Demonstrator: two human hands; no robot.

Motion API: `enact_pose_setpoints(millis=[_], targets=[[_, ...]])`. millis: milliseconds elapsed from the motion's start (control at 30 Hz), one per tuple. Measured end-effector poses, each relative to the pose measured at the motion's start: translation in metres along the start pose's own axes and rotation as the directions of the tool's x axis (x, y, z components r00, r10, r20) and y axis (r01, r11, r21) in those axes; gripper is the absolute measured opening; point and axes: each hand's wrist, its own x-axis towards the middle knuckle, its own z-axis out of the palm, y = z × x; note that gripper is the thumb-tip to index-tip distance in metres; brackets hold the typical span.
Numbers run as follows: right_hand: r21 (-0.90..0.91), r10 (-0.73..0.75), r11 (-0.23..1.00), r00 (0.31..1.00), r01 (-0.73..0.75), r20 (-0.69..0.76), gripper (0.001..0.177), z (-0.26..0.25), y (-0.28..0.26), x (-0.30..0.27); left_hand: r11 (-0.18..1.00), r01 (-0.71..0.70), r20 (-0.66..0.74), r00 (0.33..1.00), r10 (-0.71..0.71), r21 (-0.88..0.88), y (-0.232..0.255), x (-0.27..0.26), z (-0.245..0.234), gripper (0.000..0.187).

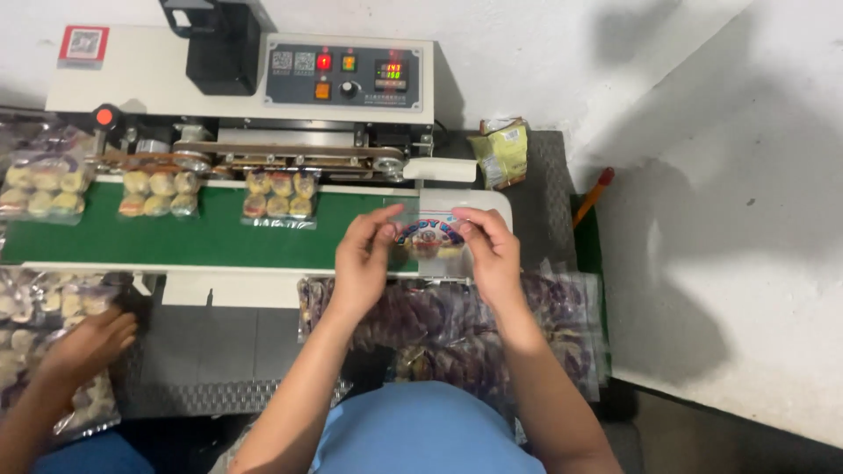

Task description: Feeding small plastic bags containing food items into a continuous band sealer machine and organizing the sealed bags.

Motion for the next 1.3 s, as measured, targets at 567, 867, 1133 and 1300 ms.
enact_pose_setpoints(millis=[567, 867, 1133, 1300], targets=[[-0.331, 0.059, 0.94, 0.996, -0.076, -0.062, 0.009, 0.003, 0.047, 0.052, 0.88, 0.4, -0.072, 0.9, -0.43, -0.254, -0.086, 0.048, 0.038, 0.017], [-0.41, 0.01, 0.892, 0.916, -0.189, -0.401, 0.009, 0.006, 0.127, 0.095, 0.554, 0.548, -0.023, 0.698, -0.716, -0.627, -0.102, 0.062, 0.058, 0.049], [-0.586, -0.008, 0.797, 0.968, -0.145, -0.249, 0.018, 0.055, 0.144, 0.109, 0.898, 0.244, -0.312, 0.877, -0.366, -0.367, -0.064, -0.002, -0.063, 0.017], [-0.801, -0.123, 0.598, 0.988, -0.004, -0.096, 0.021, 0.024, 0.116, 0.107, 0.961, 0.277, -0.457, 0.852, -0.253, -0.016, -0.092, -0.071, -0.177, 0.022]])
